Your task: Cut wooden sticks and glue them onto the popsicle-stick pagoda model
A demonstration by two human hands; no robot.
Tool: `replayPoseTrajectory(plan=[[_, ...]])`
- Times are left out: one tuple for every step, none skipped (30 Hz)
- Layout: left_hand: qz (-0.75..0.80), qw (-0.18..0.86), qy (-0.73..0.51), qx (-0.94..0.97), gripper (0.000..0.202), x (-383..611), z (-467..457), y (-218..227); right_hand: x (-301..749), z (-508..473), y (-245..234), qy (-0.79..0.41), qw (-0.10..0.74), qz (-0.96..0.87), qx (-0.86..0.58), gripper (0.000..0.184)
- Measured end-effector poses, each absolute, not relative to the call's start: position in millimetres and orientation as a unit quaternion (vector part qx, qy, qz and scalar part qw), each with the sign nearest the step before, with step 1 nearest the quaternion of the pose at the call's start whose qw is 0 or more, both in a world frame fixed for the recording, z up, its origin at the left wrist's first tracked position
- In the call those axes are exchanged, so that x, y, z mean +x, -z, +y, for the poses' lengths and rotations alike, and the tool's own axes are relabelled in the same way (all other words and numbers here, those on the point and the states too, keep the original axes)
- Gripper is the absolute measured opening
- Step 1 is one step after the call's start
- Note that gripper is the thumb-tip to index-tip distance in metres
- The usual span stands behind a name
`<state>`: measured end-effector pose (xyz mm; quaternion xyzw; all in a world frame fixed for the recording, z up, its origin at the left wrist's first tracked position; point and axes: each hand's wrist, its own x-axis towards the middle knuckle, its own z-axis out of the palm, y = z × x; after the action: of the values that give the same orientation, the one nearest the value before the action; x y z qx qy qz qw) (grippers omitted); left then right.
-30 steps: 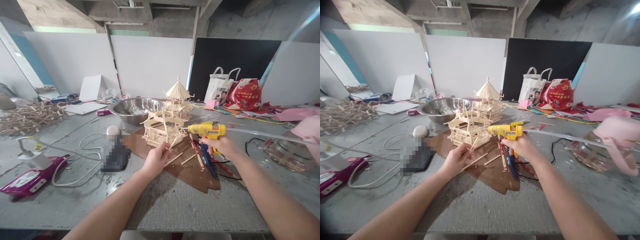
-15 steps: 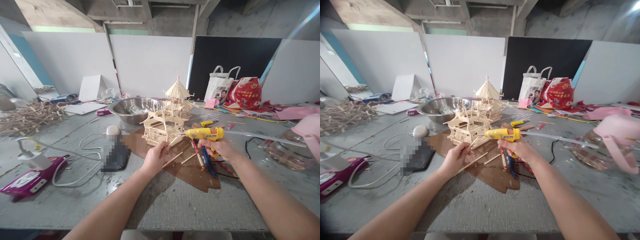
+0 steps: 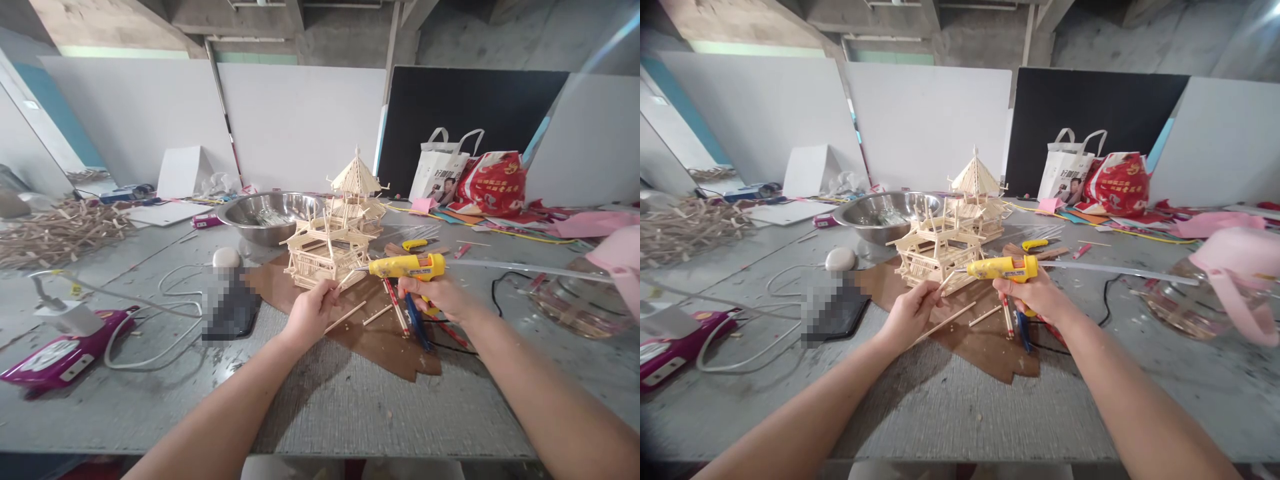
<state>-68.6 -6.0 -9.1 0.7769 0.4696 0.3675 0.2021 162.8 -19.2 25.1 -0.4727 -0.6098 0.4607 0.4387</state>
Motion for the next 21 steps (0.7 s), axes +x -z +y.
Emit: replayPoseTrajectory(plan=[[0.470,0.202,-0.368,0.776,0.021,-68.6,-5.9,9.4,163.2,-18.8,-24.2,-0.460,0.439,-0.609,-0.474,0.022],[0.470,0.202,-0.369,0.776,0.021,-68.6,-5.9,9.5,163.6,-18.6,-23.4,-0.460,0.438,-0.610,-0.473,0.022],[0.469,0.200,-0.369,0.777,0.021,-68.5,-6.0,9.6,164.0,-18.4,-22.7,-0.461,0.437,-0.612,-0.472,0.022],[0.469,0.199,-0.369,0.778,0.021,-68.5,-6.1,9.5,164.2,-18.4,-22.2,-0.460,0.437,-0.613,-0.471,0.023],[0.469,0.199,-0.367,0.778,0.021,-68.4,-6.2,9.4,164.4,-18.4,-21.9,-0.461,0.436,-0.613,-0.471,0.023],[0.472,0.200,-0.365,0.777,0.022,-68.3,-6.4,9.3,164.5,-18.6,-21.8,-0.461,0.436,-0.612,-0.471,0.023],[0.475,0.201,-0.363,0.776,0.022,-68.2,-6.6,9.1,164.4,-18.8,-22.0,-0.462,0.435,-0.612,-0.472,0.023],[0.478,0.201,-0.361,0.775,0.022,-68.1,-6.8,8.9,164.3,-19.0,-22.3,-0.463,0.435,-0.612,-0.472,0.023],[0.481,0.201,-0.359,0.774,0.023,-68.1,-7.0,8.8,164.1,-19.3,-22.7,-0.463,0.435,-0.611,-0.472,0.023],[0.482,0.201,-0.358,0.774,0.023,-68.0,-7.1,8.7,163.9,-19.5,-23.1,-0.463,0.436,-0.612,-0.470,0.022],[0.482,0.202,-0.357,0.774,0.023,-68.1,-7.1,8.7,163.7,-19.7,-23.5,-0.462,0.437,-0.613,-0.469,0.022],[0.482,0.202,-0.356,0.775,0.023,-68.1,-7.1,8.7,163.6,-19.9,-23.7,-0.461,0.437,-0.613,-0.469,0.022],[0.482,0.202,-0.355,0.775,0.023,-68.2,-7.0,8.8,163.6,-20.1,-23.9,-0.461,0.436,-0.614,-0.470,0.021],[0.483,0.201,-0.354,0.775,0.023,-68.3,-6.8,8.9,163.6,-20.2,-24.0,-0.460,0.435,-0.614,-0.470,0.022],[0.483,0.201,-0.353,0.776,0.023,-68.5,-6.6,9.0,163.7,-20.3,-24.0,-0.460,0.434,-0.615,-0.471,0.022],[0.484,0.201,-0.352,0.775,0.023,-68.6,-6.5,9.2,163.7,-20.4,-24.0,-0.460,0.433,-0.615,-0.472,0.022],[0.485,0.202,-0.352,0.775,0.023,-68.8,-6.3,9.3,163.8,-20.4,-24.0,-0.462,0.432,-0.615,-0.471,0.023],[0.485,0.205,-0.352,0.774,0.023,-69.0,-6.1,9.5,163.8,-20.5,-24.0,-0.463,0.432,-0.614,-0.470,0.023],[0.483,0.208,-0.353,0.774,0.023,-69.1,-6.0,9.7,163.8,-20.5,-24.0,-0.464,0.433,-0.613,-0.470,0.023],[0.482,0.211,-0.354,0.773,0.023,-69.3,-5.9,10.0,163.7,-20.5,-24.1,-0.466,0.433,-0.613,-0.470,0.023],[0.481,0.212,-0.355,0.773,0.023,-69.4,-5.9,10.2,163.7,-20.5,-24.2,-0.467,0.433,-0.612,-0.470,0.023]])
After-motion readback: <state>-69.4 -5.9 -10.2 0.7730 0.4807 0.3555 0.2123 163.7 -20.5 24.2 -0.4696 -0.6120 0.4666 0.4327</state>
